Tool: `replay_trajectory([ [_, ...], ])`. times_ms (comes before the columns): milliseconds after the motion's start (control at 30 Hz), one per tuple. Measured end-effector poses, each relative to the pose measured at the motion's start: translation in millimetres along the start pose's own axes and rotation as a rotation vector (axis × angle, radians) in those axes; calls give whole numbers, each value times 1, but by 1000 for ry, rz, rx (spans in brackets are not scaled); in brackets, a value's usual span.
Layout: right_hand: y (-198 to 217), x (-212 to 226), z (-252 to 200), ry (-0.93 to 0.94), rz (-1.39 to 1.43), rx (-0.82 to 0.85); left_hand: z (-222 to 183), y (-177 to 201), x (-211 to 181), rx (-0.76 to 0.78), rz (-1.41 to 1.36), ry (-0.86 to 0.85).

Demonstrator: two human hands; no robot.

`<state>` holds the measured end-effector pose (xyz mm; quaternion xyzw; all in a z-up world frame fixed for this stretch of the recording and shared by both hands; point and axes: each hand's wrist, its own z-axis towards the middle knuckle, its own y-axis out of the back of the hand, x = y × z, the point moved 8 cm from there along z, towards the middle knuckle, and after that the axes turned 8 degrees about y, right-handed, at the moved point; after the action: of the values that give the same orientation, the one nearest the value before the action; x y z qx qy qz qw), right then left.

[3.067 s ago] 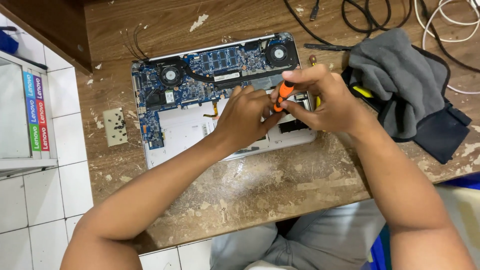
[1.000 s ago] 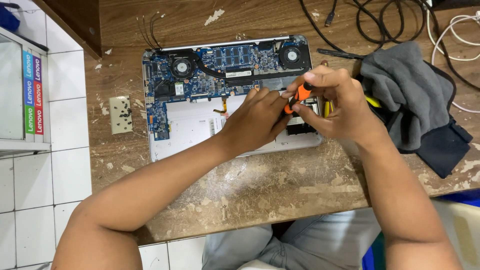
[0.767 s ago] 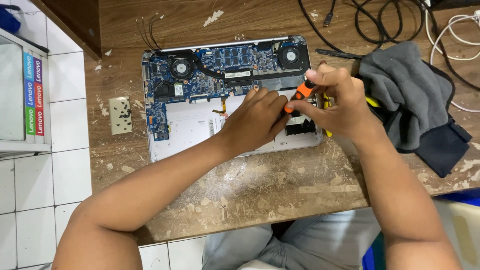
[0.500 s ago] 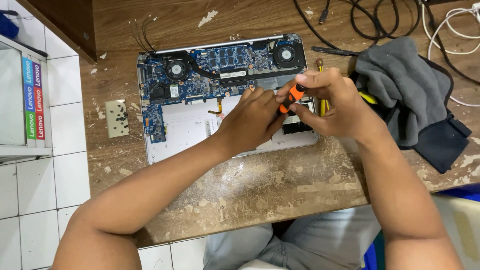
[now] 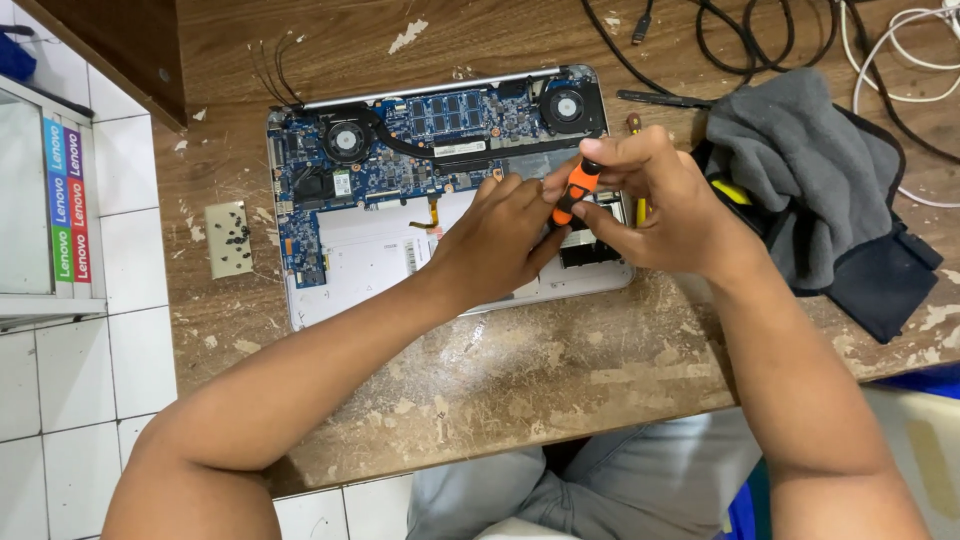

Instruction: Reassembling internal components of a laptop by positioning parts and fastening them with a screwdriver.

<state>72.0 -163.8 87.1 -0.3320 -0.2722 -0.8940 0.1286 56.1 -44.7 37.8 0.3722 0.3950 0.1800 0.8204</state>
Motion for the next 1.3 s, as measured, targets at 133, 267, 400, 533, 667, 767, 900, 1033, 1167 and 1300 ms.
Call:
replay_trajectory([
  [133,2,-11,-11,42,-96,-26,-1,-3,3,-9,13,-1],
  [267,4,-15,-20,99,-293,-43,-3,-10,8,-1,2,9],
  [400,1,5,-2,82,-168,-9,4,11,-8,-7,1,0],
  [533,3,-6,-12,-6,-135,14,3,6,-4,-10,-16,12],
  [667,8,-15,-19,-23,-155,13,1,1,1,-3,-18,17],
  [767,10,-19,-24,-18,-177,12,2,2,-1,-8,-14,16],
  [900,10,-21,-23,2,-174,15,1,4,-3,21,-9,45],
  [1033,10,-13,-14,-20,-119,20,5,6,-5,35,-18,49],
  [1167,8,-20,-15,-83,-19,48,2,7,-6,56,-25,72],
  [1300,9,-16,-8,-141,-28,53,3,5,-2,49,-26,76],
])
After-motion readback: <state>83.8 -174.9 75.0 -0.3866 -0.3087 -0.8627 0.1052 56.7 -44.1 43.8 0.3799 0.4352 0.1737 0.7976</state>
